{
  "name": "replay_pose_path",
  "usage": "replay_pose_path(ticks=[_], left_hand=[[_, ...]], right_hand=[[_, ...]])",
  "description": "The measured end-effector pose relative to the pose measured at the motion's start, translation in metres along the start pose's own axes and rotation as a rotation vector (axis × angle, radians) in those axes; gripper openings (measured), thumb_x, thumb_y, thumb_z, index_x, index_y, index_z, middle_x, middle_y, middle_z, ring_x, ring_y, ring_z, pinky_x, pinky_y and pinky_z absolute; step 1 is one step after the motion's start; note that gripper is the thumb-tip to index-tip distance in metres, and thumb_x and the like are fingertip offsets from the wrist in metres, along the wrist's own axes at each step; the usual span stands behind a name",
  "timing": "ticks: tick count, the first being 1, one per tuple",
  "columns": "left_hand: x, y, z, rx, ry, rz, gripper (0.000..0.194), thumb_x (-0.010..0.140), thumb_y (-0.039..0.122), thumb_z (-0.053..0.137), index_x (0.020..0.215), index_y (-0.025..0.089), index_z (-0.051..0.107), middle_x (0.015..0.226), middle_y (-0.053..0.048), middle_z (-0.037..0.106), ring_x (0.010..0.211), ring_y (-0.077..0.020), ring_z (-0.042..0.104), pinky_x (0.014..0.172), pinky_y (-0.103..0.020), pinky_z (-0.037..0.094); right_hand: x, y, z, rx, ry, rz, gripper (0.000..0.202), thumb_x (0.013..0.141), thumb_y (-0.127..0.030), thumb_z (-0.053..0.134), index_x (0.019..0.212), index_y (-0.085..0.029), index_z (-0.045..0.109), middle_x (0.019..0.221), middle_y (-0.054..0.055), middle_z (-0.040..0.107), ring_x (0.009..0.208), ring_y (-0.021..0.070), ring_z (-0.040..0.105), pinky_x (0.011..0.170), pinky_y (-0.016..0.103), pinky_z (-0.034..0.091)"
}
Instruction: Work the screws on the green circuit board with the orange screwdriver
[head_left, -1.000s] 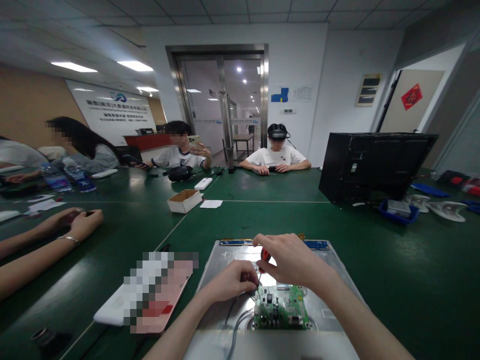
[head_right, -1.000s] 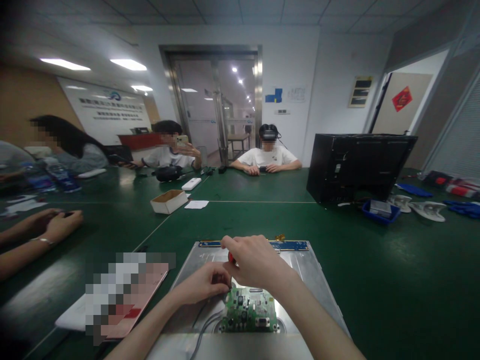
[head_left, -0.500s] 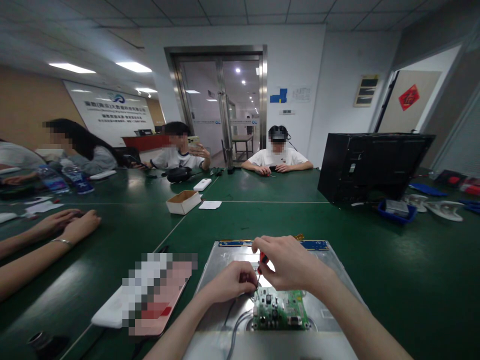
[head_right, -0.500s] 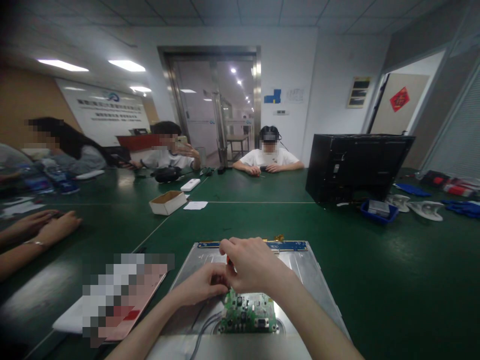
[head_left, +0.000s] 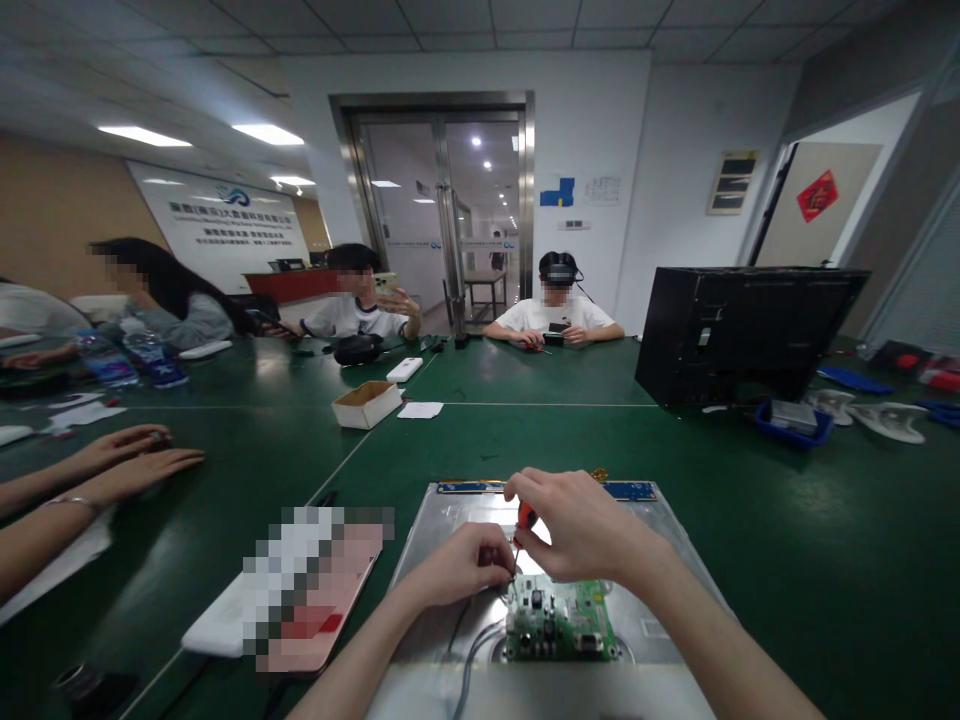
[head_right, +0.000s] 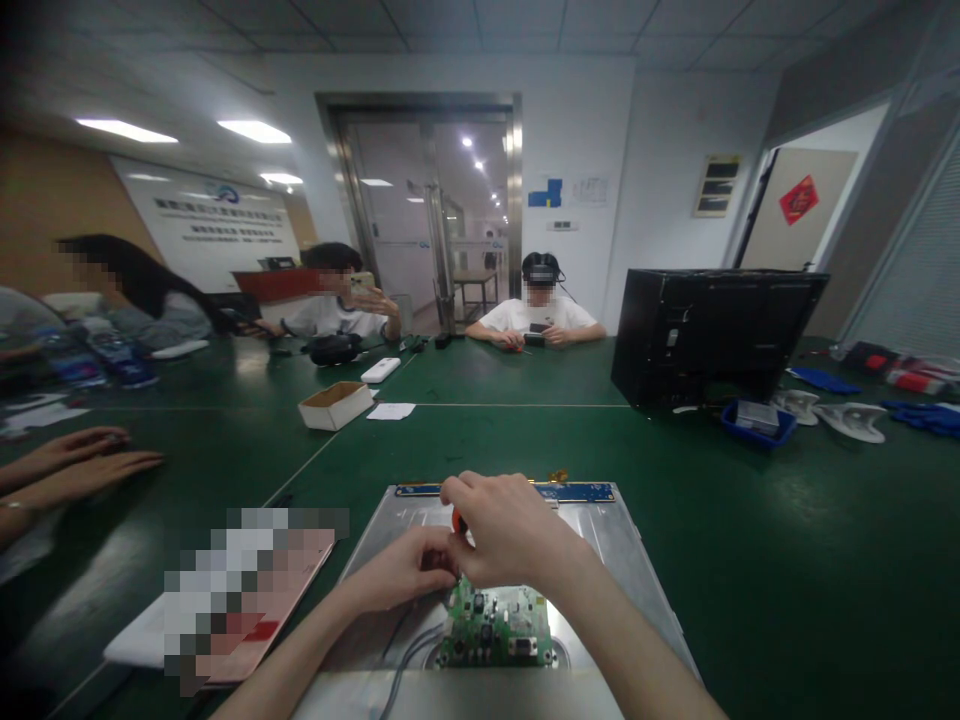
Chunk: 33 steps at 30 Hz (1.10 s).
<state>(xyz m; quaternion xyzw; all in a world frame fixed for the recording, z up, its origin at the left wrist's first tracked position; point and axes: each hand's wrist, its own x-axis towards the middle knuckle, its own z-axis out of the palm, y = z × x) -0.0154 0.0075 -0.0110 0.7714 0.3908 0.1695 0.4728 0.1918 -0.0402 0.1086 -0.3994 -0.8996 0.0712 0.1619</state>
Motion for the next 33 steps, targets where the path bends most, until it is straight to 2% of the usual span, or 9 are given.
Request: replay_pose_path(ticks=[6, 12, 19, 23, 29, 33], left_hand=[[-0.0002, -0.0009, 0.0014, -0.006, 0.010, -0.012, 0.006, 0.069, 0.016, 0.064, 0.074, 0.016, 0.066, 0.068, 0.003, 0.059, 0.064, -0.0134, 0.051, 0.062, -0.022, 0.041], [-0.0018, -0.0002, 0.0024, -0.005, 0.021, -0.019, 0.006, 0.070, 0.016, 0.063, 0.075, 0.016, 0.066, 0.068, 0.002, 0.060, 0.065, -0.0140, 0.053, 0.062, -0.022, 0.042], [-0.0006, -0.0018, 0.0015, -0.012, 0.017, -0.006, 0.006, 0.069, 0.015, 0.064, 0.074, 0.015, 0.067, 0.069, 0.002, 0.060, 0.067, -0.0147, 0.053, 0.063, -0.023, 0.041], [0.0002, -0.0031, 0.0014, -0.020, 0.011, -0.003, 0.006, 0.069, 0.015, 0.064, 0.074, 0.015, 0.067, 0.070, 0.002, 0.061, 0.066, -0.0146, 0.053, 0.062, -0.023, 0.041], [-0.0012, -0.0018, 0.0014, -0.031, 0.009, -0.008, 0.006, 0.069, 0.014, 0.063, 0.073, 0.016, 0.065, 0.068, 0.003, 0.059, 0.065, -0.0139, 0.052, 0.063, -0.023, 0.042], [-0.0023, -0.0002, 0.0019, -0.035, 0.010, -0.009, 0.007, 0.069, 0.013, 0.062, 0.074, 0.016, 0.066, 0.069, 0.003, 0.060, 0.066, -0.0141, 0.054, 0.065, -0.023, 0.043]], right_hand=[[0.0023, 0.0003, 0.0021, -0.016, 0.001, 0.040, 0.028, 0.084, -0.018, 0.061, 0.112, -0.018, 0.060, 0.100, 0.005, 0.075, 0.081, 0.0218, 0.070, 0.060, 0.029, 0.033], [0.0045, 0.0006, 0.0021, -0.083, -0.034, 0.096, 0.017, 0.091, -0.027, 0.063, 0.107, -0.021, 0.060, 0.096, 0.005, 0.077, 0.083, 0.0240, 0.071, 0.060, 0.029, 0.033], [0.0004, 0.0014, 0.0012, -0.024, 0.002, 0.008, 0.028, 0.085, -0.021, 0.060, 0.113, -0.018, 0.060, 0.105, 0.006, 0.072, 0.086, 0.0230, 0.069, 0.063, 0.030, 0.037], [0.0003, 0.0009, 0.0016, -0.013, 0.000, 0.017, 0.030, 0.083, -0.018, 0.059, 0.113, -0.017, 0.061, 0.105, 0.007, 0.072, 0.085, 0.0228, 0.068, 0.062, 0.030, 0.035], [0.0028, 0.0013, 0.0033, -0.044, 0.006, 0.039, 0.023, 0.087, -0.019, 0.060, 0.110, -0.019, 0.061, 0.101, 0.005, 0.074, 0.082, 0.0219, 0.069, 0.059, 0.029, 0.032], [0.0049, 0.0025, 0.0038, -0.097, -0.021, 0.077, 0.014, 0.092, -0.028, 0.064, 0.102, -0.020, 0.062, 0.093, 0.004, 0.076, 0.079, 0.0232, 0.070, 0.057, 0.029, 0.029]])
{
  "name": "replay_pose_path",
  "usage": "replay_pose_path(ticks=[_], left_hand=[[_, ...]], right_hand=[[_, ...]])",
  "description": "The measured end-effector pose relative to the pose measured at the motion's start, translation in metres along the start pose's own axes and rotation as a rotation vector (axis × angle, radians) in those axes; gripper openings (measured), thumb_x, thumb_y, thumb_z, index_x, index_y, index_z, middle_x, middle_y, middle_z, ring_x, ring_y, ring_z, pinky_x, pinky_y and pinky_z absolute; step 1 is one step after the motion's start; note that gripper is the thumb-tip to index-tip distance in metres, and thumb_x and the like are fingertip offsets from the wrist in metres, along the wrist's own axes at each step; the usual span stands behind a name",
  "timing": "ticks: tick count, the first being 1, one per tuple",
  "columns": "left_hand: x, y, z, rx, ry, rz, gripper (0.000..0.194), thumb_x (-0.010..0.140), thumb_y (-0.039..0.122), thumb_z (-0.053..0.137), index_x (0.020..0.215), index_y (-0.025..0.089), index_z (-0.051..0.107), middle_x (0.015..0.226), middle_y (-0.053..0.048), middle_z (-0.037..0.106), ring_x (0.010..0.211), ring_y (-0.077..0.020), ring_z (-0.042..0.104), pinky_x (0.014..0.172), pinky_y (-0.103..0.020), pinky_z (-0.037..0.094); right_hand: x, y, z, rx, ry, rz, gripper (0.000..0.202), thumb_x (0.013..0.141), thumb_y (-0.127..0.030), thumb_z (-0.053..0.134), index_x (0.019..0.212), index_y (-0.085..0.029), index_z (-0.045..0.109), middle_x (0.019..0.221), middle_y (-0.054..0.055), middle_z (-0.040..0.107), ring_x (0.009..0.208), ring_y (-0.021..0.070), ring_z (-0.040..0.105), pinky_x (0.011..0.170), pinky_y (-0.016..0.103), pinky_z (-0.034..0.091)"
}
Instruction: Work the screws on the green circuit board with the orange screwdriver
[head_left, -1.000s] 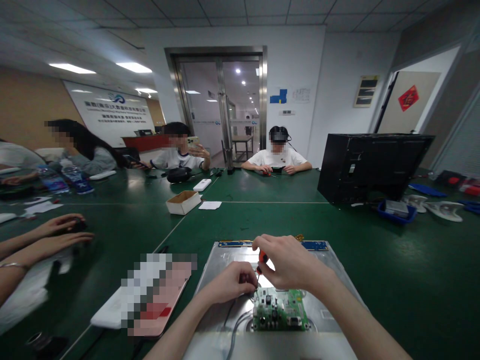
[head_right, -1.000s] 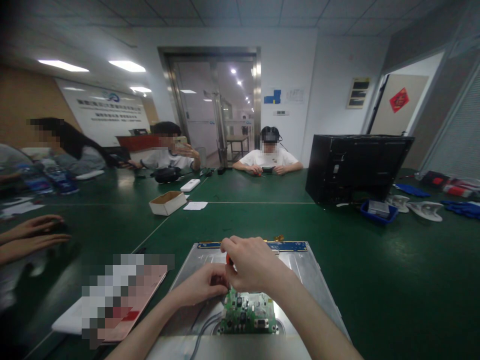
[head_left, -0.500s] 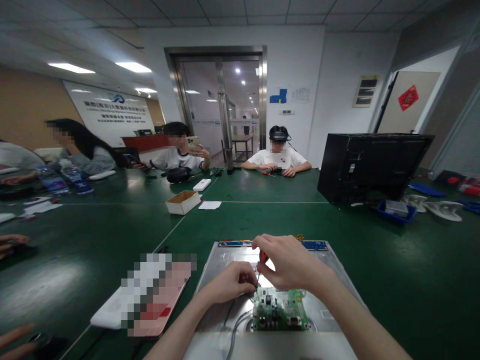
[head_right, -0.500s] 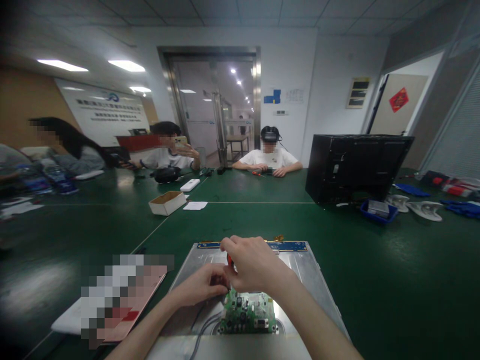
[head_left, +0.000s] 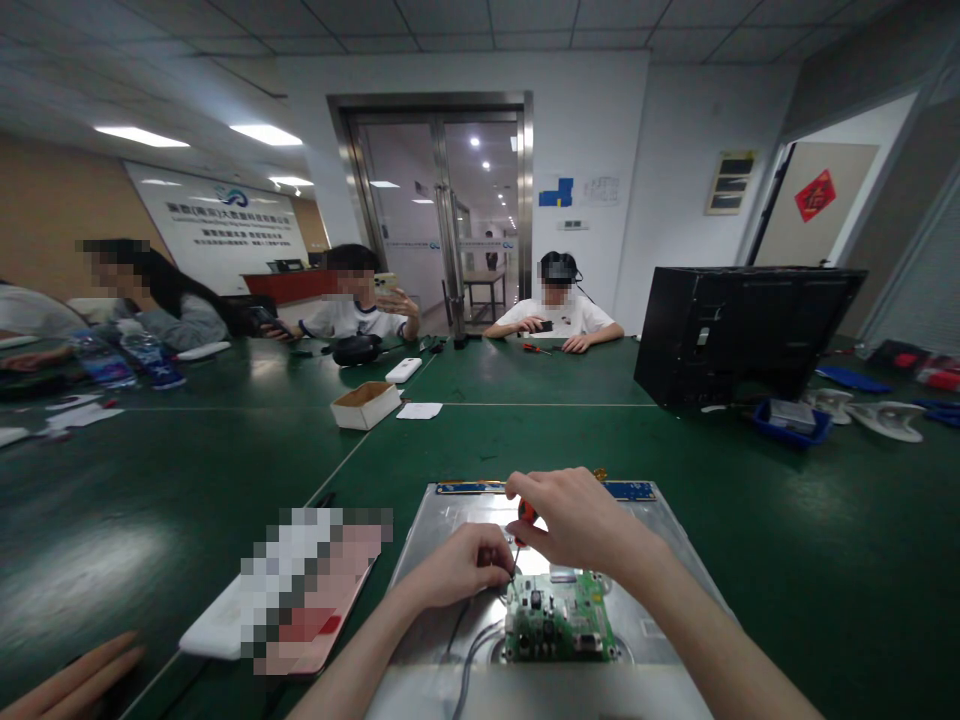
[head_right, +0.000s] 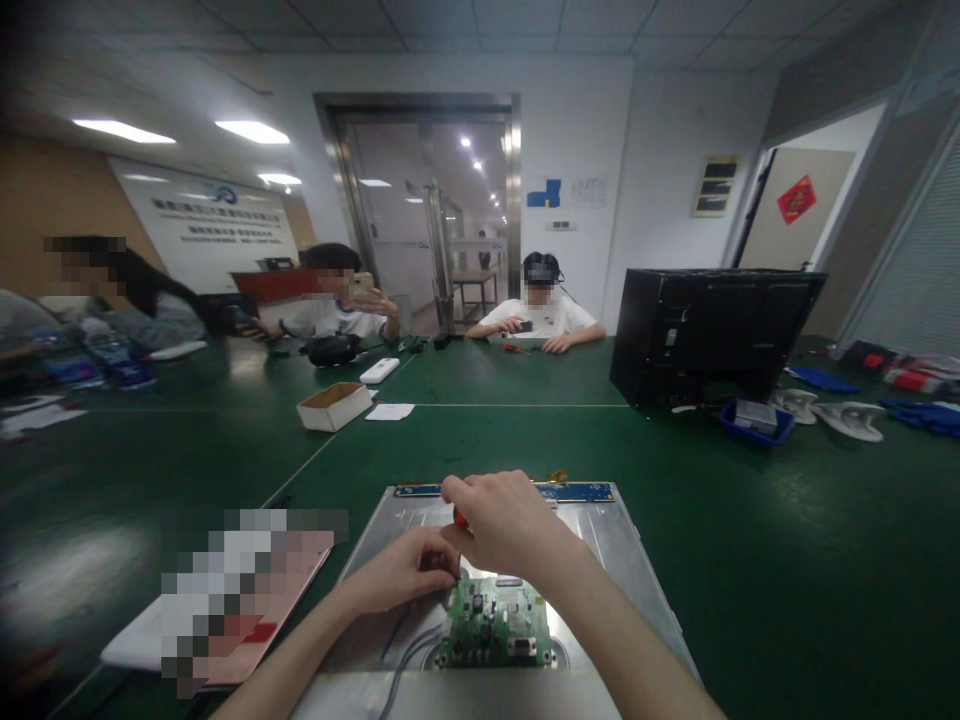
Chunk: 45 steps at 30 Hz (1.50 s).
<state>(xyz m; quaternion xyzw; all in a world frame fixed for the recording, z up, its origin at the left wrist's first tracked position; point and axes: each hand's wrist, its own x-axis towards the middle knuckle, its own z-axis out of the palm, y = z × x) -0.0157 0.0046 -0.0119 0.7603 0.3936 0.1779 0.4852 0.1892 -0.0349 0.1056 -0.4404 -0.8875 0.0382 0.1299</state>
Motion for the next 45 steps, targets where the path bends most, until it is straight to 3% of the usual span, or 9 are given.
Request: replay_pose_path(ticks=[4, 12, 21, 27, 34, 39, 45], left_hand=[[0.0004, 0.0001, 0.0003, -0.007, -0.004, 0.010, 0.010, 0.069, 0.013, 0.062, 0.076, 0.016, 0.067, 0.070, 0.003, 0.061, 0.065, -0.0136, 0.054, 0.065, -0.023, 0.043], [0.0018, -0.0024, -0.0005, 0.001, 0.009, 0.015, 0.004, 0.068, 0.016, 0.063, 0.070, 0.015, 0.066, 0.067, 0.003, 0.059, 0.064, -0.0135, 0.051, 0.062, -0.023, 0.040], [0.0004, 0.0020, -0.0009, 0.006, 0.009, 0.012, 0.006, 0.067, 0.015, 0.062, 0.071, 0.016, 0.066, 0.066, 0.003, 0.059, 0.065, -0.0135, 0.052, 0.062, -0.022, 0.041], [0.0022, -0.0028, -0.0010, -0.008, -0.004, 0.026, 0.009, 0.067, 0.016, 0.062, 0.075, 0.016, 0.067, 0.069, 0.002, 0.061, 0.065, -0.0138, 0.053, 0.062, -0.022, 0.041], [0.0035, -0.0065, -0.0006, -0.002, -0.010, 0.026, 0.009, 0.067, 0.015, 0.062, 0.075, 0.015, 0.067, 0.072, 0.001, 0.063, 0.068, -0.0153, 0.055, 0.064, -0.023, 0.042], [0.0025, -0.0048, -0.0006, -0.002, -0.012, 0.019, 0.010, 0.068, 0.014, 0.062, 0.076, 0.015, 0.068, 0.070, 0.002, 0.062, 0.067, -0.0145, 0.054, 0.064, -0.023, 0.043], [0.0009, 0.0003, 0.0003, 0.008, -0.002, -0.003, 0.010, 0.070, 0.015, 0.062, 0.078, 0.016, 0.068, 0.072, 0.002, 0.063, 0.066, -0.0141, 0.054, 0.063, -0.022, 0.043]], right_hand=[[-0.0012, -0.0002, -0.0008, 0.021, 0.004, -0.015, 0.016, 0.092, -0.031, 0.065, 0.103, -0.020, 0.062, 0.093, 0.003, 0.076, 0.081, 0.0240, 0.071, 0.058, 0.029, 0.030], [-0.0038, 0.0006, 0.0006, 0.057, 0.040, -0.062, 0.027, 0.083, -0.017, 0.059, 0.110, -0.018, 0.059, 0.102, 0.005, 0.073, 0.080, 0.0217, 0.069, 0.057, 0.030, 0.029], [0.0008, -0.0010, 0.0010, -0.030, -0.004, 0.023, 0.014, 0.092, -0.032, 0.062, 0.099, -0.020, 0.060, 0.089, 0.004, 0.076, 0.077, 0.0237, 0.070, 0.056, 0.030, 0.023], [-0.0037, -0.0002, -0.0002, 0.079, 0.053, -0.069, 0.018, 0.085, -0.021, 0.059, 0.103, -0.018, 0.060, 0.099, 0.005, 0.071, 0.079, 0.0198, 0.066, 0.059, 0.029, 0.030], [-0.0029, -0.0004, 0.0033, 0.090, 0.040, -0.075, 0.025, 0.080, -0.017, 0.058, 0.105, -0.018, 0.061, 0.099, 0.006, 0.072, 0.078, 0.0203, 0.066, 0.058, 0.030, 0.029], [-0.0013, -0.0010, 0.0037, 0.053, 0.035, -0.054, 0.016, 0.084, -0.017, 0.059, 0.100, -0.019, 0.062, 0.095, 0.004, 0.074, 0.075, 0.0193, 0.066, 0.057, 0.029, 0.026], [0.0012, -0.0009, 0.0010, 0.001, 0.002, -0.010, 0.011, 0.092, -0.030, 0.065, 0.094, -0.020, 0.062, 0.088, 0.003, 0.075, 0.074, 0.0195, 0.067, 0.057, 0.028, 0.025]])
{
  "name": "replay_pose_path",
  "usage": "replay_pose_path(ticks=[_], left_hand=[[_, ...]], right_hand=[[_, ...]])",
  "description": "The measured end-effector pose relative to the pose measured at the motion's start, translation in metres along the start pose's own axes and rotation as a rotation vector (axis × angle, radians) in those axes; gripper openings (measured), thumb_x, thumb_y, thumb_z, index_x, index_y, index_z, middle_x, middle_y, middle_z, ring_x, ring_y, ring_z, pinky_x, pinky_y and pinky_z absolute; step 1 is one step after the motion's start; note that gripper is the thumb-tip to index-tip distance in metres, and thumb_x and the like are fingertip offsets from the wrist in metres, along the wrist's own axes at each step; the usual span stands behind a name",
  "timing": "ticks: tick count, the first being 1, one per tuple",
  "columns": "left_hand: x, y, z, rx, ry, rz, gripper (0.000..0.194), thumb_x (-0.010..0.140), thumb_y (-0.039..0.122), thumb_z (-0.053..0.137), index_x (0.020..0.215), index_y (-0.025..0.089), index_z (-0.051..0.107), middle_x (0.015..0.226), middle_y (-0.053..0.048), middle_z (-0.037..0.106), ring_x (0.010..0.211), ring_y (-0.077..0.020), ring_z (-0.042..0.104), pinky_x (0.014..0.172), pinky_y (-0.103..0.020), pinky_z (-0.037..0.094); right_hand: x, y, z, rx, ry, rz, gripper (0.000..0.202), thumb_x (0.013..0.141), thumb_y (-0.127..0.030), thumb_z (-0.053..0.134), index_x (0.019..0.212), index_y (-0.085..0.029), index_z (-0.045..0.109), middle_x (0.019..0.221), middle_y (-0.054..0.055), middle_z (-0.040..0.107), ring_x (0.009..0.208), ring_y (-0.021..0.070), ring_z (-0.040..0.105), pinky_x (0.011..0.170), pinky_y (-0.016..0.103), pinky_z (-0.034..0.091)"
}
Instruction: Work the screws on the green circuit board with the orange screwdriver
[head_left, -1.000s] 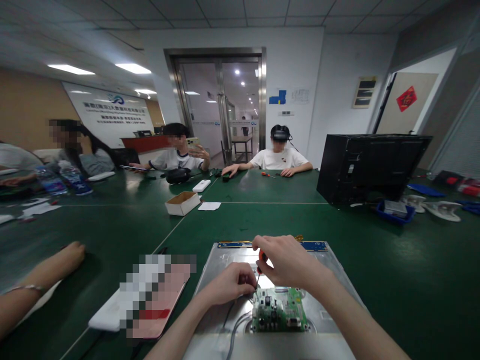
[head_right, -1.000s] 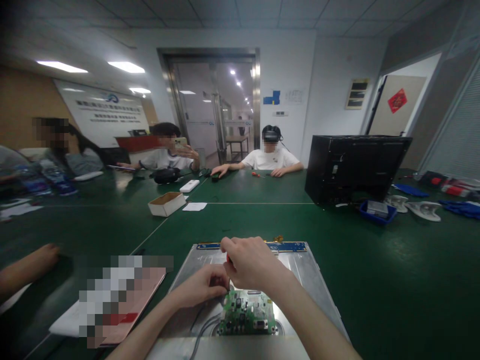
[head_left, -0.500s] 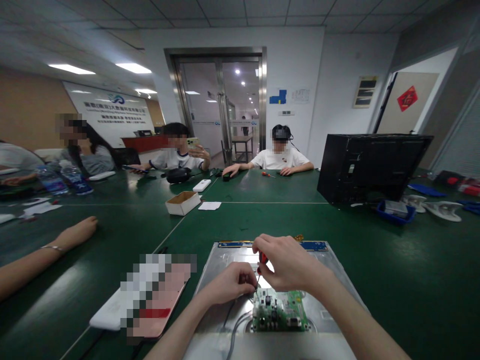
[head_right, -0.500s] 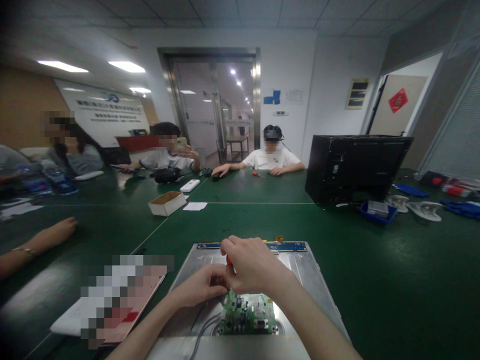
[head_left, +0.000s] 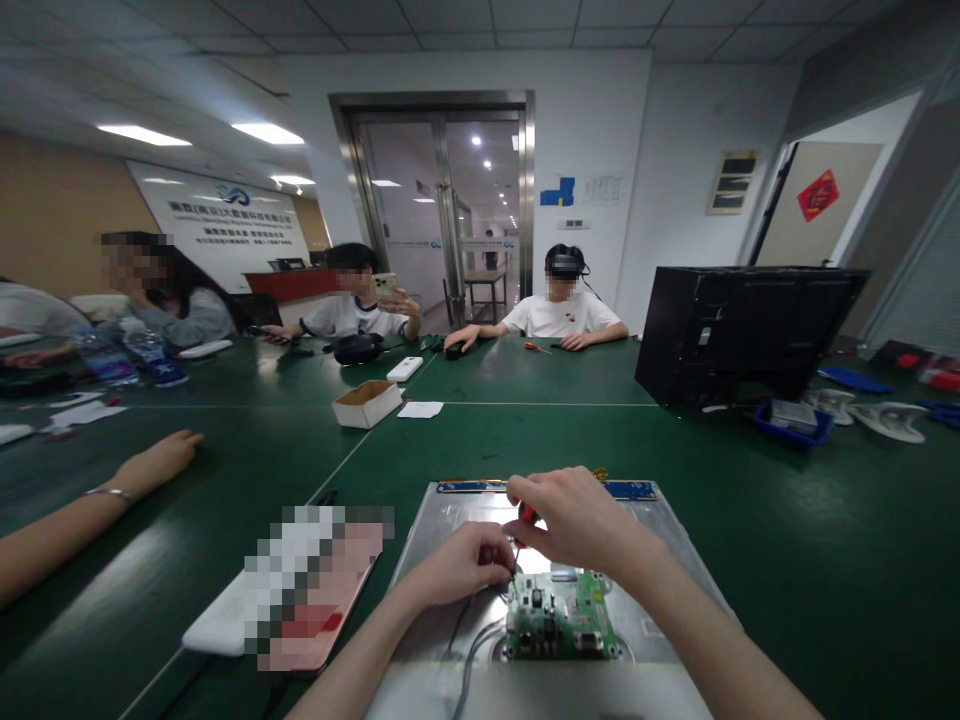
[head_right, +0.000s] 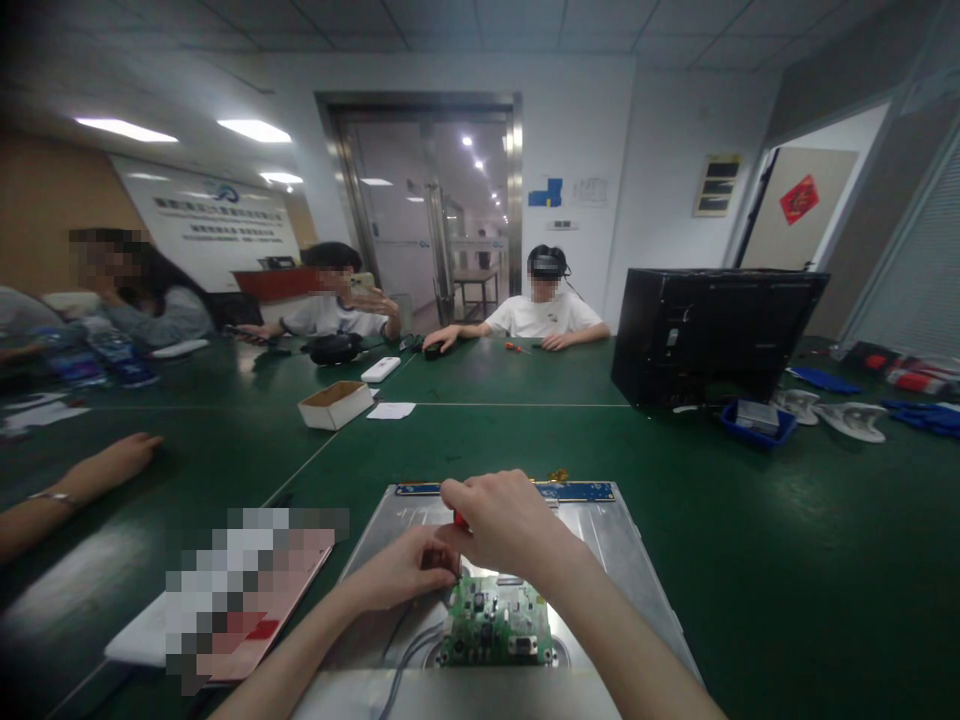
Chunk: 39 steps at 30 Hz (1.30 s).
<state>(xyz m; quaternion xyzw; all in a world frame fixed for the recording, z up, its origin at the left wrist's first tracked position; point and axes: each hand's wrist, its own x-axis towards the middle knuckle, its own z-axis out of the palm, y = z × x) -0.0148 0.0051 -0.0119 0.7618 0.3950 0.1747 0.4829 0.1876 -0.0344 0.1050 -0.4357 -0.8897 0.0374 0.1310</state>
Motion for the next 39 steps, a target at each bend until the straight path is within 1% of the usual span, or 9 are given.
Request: replay_pose_path(ticks=[3, 6, 11, 14, 20, 26, 30, 34, 39], left_hand=[[0.001, 0.000, 0.000, 0.002, -0.001, 0.000, 0.013, 0.068, 0.014, 0.062, 0.079, 0.016, 0.069, 0.071, 0.002, 0.063, 0.066, -0.0140, 0.054, 0.063, -0.022, 0.043], [0.002, -0.001, -0.001, -0.001, -0.006, 0.008, 0.012, 0.066, 0.013, 0.061, 0.077, 0.016, 0.067, 0.069, 0.003, 0.061, 0.066, -0.0139, 0.052, 0.062, -0.022, 0.041], [0.002, -0.002, -0.001, 0.001, -0.015, 0.015, 0.009, 0.066, 0.015, 0.062, 0.074, 0.016, 0.066, 0.069, 0.003, 0.059, 0.066, -0.0141, 0.051, 0.064, -0.023, 0.041], [0.001, 0.000, -0.001, 0.007, -0.010, 0.011, 0.006, 0.068, 0.015, 0.062, 0.073, 0.016, 0.064, 0.069, 0.003, 0.059, 0.066, -0.0143, 0.052, 0.065, -0.024, 0.042], [0.000, 0.001, -0.001, 0.021, 0.000, -0.005, 0.004, 0.069, 0.013, 0.061, 0.071, 0.016, 0.064, 0.068, 0.003, 0.059, 0.066, -0.0139, 0.053, 0.064, -0.023, 0.043], [0.001, -0.001, -0.001, 0.027, -0.001, -0.002, 0.007, 0.069, 0.014, 0.063, 0.075, 0.015, 0.067, 0.069, 0.003, 0.060, 0.065, -0.0138, 0.052, 0.062, -0.022, 0.041], [0.001, -0.001, -0.002, 0.028, 0.000, -0.004, 0.004, 0.069, 0.015, 0.063, 0.072, 0.015, 0.066, 0.067, 0.003, 0.058, 0.065, -0.0135, 0.051, 0.061, -0.022, 0.040], [0.001, -0.001, -0.002, 0.039, 0.000, -0.009, 0.003, 0.070, 0.015, 0.064, 0.072, 0.015, 0.066, 0.068, 0.003, 0.059, 0.066, -0.0141, 0.053, 0.062, -0.023, 0.041], [0.000, 0.000, -0.001, 0.053, 0.015, -0.018, 0.006, 0.070, 0.017, 0.063, 0.072, 0.016, 0.068, 0.067, 0.002, 0.060, 0.066, -0.0146, 0.052, 0.060, -0.022, 0.040]], right_hand=[[-0.003, -0.001, -0.002, 0.045, 0.017, -0.047, 0.012, 0.091, -0.030, 0.063, 0.096, -0.019, 0.060, 0.092, 0.003, 0.073, 0.075, 0.0186, 0.066, 0.058, 0.028, 0.028], [-0.006, -0.001, -0.003, 0.085, 0.038, -0.090, 0.013, 0.088, -0.025, 0.060, 0.099, -0.019, 0.058, 0.097, 0.005, 0.070, 0.076, 0.0180, 0.063, 0.059, 0.029, 0.031], [-0.004, -0.002, -0.003, 0.072, -0.001, -0.051, 0.020, 0.084, -0.017, 0.056, 0.104, -0.019, 0.057, 0.099, 0.006, 0.071, 0.077, 0.0188, 0.064, 0.060, 0.029, 0.031], [-0.002, -0.002, -0.001, 0.057, -0.001, -0.021, 0.019, 0.086, -0.018, 0.058, 0.105, -0.019, 0.058, 0.098, 0.005, 0.073, 0.078, 0.0196, 0.066, 0.059, 0.029, 0.030], [-0.001, -0.001, 0.000, 0.015, -0.004, 0.035, 0.013, 0.092, -0.028, 0.062, 0.102, -0.020, 0.059, 0.091, 0.004, 0.075, 0.079, 0.0225, 0.069, 0.059, 0.029, 0.029], [-0.006, -0.001, -0.004, 0.089, 0.000, -0.038, 0.023, 0.086, -0.019, 0.061, 0.109, -0.019, 0.058, 0.106, 0.006, 0.069, 0.084, 0.0204, 0.067, 0.062, 0.029, 0.034], [-0.006, -0.001, -0.004, 0.102, -0.005, -0.058, 0.028, 0.083, -0.015, 0.057, 0.111, -0.018, 0.057, 0.106, 0.006, 0.070, 0.083, 0.0207, 0.067, 0.060, 0.030, 0.032], [-0.003, 0.000, 0.001, 0.072, 0.005, -0.032, 0.026, 0.087, -0.016, 0.057, 0.113, -0.019, 0.057, 0.106, 0.006, 0.072, 0.082, 0.0210, 0.068, 0.060, 0.030, 0.030], [0.000, 0.001, 0.005, 0.022, 0.009, 0.024, 0.017, 0.090, -0.023, 0.060, 0.107, -0.020, 0.058, 0.100, 0.005, 0.074, 0.081, 0.0220, 0.069, 0.059, 0.029, 0.028]])
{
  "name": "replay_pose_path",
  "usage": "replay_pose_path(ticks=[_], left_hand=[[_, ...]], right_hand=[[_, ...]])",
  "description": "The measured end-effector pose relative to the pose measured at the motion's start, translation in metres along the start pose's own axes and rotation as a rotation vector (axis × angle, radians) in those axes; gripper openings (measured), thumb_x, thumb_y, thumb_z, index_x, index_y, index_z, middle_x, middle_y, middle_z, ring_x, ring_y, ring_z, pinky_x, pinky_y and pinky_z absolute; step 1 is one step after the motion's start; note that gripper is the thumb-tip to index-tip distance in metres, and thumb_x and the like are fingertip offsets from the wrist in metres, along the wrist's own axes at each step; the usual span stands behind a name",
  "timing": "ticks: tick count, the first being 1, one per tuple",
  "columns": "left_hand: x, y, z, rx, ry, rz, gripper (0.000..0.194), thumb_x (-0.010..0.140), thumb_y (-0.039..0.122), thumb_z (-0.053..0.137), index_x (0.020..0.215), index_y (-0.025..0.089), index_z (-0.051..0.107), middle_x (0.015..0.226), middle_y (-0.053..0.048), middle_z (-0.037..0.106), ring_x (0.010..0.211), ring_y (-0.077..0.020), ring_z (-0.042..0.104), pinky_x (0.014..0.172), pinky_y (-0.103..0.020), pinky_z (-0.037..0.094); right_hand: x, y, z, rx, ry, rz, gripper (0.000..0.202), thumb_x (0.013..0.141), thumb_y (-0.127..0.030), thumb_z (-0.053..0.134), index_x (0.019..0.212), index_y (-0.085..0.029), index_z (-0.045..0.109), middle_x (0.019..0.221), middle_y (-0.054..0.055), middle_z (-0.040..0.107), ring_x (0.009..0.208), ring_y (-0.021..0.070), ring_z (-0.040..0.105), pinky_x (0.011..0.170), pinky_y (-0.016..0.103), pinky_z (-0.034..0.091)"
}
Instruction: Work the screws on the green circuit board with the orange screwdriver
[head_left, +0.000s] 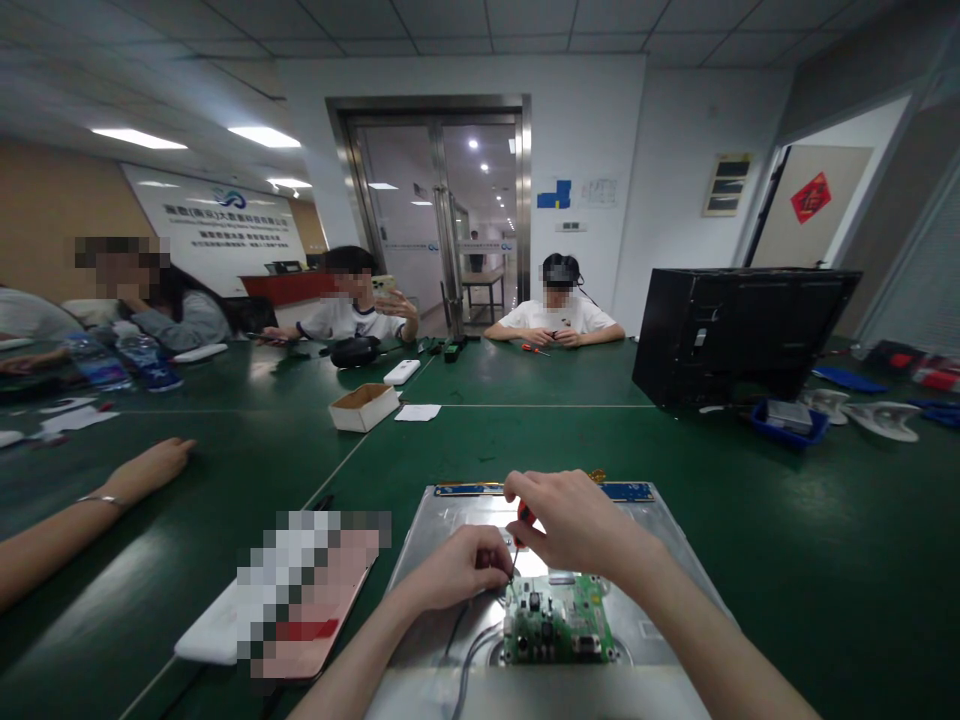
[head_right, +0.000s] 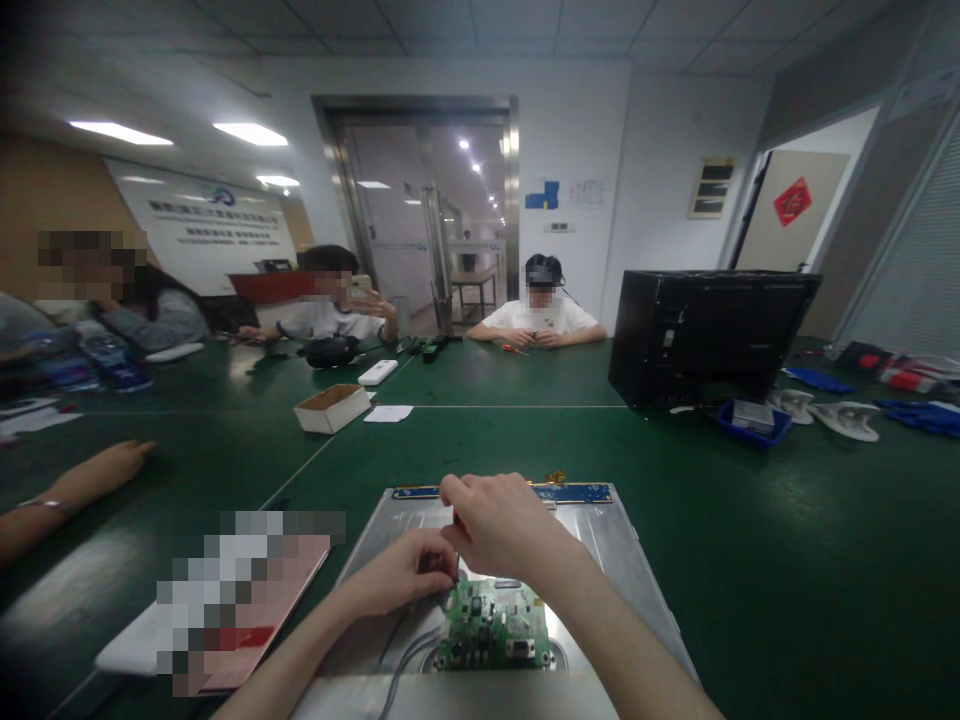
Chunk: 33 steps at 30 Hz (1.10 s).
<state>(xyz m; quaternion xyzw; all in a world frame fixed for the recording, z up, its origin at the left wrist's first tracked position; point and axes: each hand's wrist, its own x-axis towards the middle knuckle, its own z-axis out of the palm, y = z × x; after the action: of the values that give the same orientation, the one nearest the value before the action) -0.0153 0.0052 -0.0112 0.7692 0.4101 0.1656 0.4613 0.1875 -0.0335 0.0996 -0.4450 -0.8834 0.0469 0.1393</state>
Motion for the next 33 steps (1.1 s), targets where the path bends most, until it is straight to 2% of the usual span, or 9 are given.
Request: replay_pose_path(ticks=[4, 10, 16, 20, 23, 29, 33], left_hand=[[0.0001, 0.0009, 0.0005, -0.003, 0.004, 0.010, 0.008, 0.069, 0.016, 0.063, 0.074, 0.016, 0.068, 0.068, 0.002, 0.061, 0.065, -0.0141, 0.052, 0.059, -0.021, 0.040], [0.0008, 0.0009, 0.0002, 0.003, 0.007, 0.015, 0.007, 0.068, 0.017, 0.063, 0.073, 0.016, 0.068, 0.067, 0.002, 0.060, 0.066, -0.0140, 0.051, 0.059, -0.021, 0.039], [-0.0001, 0.0009, 0.0002, 0.002, 0.006, 0.009, 0.005, 0.070, 0.019, 0.064, 0.073, 0.016, 0.067, 0.068, 0.002, 0.060, 0.065, -0.0142, 0.052, 0.062, -0.023, 0.041], [0.0000, 0.0005, 0.0005, 0.001, -0.001, 0.011, 0.005, 0.070, 0.018, 0.063, 0.072, 0.016, 0.067, 0.069, 0.002, 0.060, 0.066, -0.0144, 0.052, 0.062, -0.023, 0.041], [0.0003, 0.0000, 0.0007, 0.000, -0.009, 0.016, 0.009, 0.070, 0.017, 0.062, 0.076, 0.016, 0.068, 0.070, 0.001, 0.061, 0.066, -0.0144, 0.051, 0.061, -0.022, 0.040], [0.0012, -0.0009, -0.0004, -0.008, -0.003, 0.025, 0.005, 0.069, 0.016, 0.063, 0.072, 0.016, 0.067, 0.068, 0.002, 0.059, 0.066, -0.0141, 0.051, 0.062, -0.022, 0.040], [0.0012, -0.0008, -0.0004, -0.016, -0.001, 0.021, 0.004, 0.068, 0.014, 0.063, 0.071, 0.016, 0.066, 0.067, 0.003, 0.059, 0.066, -0.0141, 0.052, 0.063, -0.023, 0.040]], right_hand=[[-0.0030, 0.0001, -0.0030, 0.041, 0.007, -0.049, 0.021, 0.088, -0.024, 0.060, 0.109, -0.019, 0.057, 0.100, 0.005, 0.073, 0.080, 0.0220, 0.069, 0.058, 0.030, 0.030], [-0.0059, -0.0018, -0.0080, 0.055, -0.001, -0.087, 0.031, 0.081, -0.017, 0.058, 0.112, -0.018, 0.056, 0.107, 0.007, 0.071, 0.081, 0.0219, 0.068, 0.059, 0.031, 0.033], [-0.0028, -0.0014, -0.0047, 0.028, -0.004, -0.039, 0.027, 0.087, -0.017, 0.057, 0.114, -0.019, 0.056, 0.107, 0.007, 0.072, 0.081, 0.0213, 0.069, 0.059, 0.030, 0.031], [-0.0007, 0.0000, -0.0020, 0.003, 0.007, -0.012, 0.016, 0.091, -0.025, 0.062, 0.105, -0.020, 0.058, 0.096, 0.004, 0.075, 0.080, 0.0228, 0.070, 0.058, 0.029, 0.029], [-0.0014, 0.0002, -0.0029, 0.012, 0.003, -0.017, 0.018, 0.091, -0.030, 0.065, 0.104, -0.020, 0.058, 0.096, 0.004, 0.075, 0.081, 0.0237, 0.070, 0.058, 0.029, 0.029], [-0.0050, -0.0010, -0.0073, 0.052, 0.014, -0.065, 0.028, 0.083, -0.020, 0.061, 0.111, -0.019, 0.057, 0.106, 0.006, 0.071, 0.085, 0.0231, 0.069, 0.060, 0.030, 0.034], [-0.0047, -0.0012, -0.0073, 0.045, 0.001, -0.061, 0.031, 0.083, -0.017, 0.058, 0.114, -0.019, 0.057, 0.108, 0.006, 0.072, 0.085, 0.0235, 0.069, 0.060, 0.031, 0.035]])
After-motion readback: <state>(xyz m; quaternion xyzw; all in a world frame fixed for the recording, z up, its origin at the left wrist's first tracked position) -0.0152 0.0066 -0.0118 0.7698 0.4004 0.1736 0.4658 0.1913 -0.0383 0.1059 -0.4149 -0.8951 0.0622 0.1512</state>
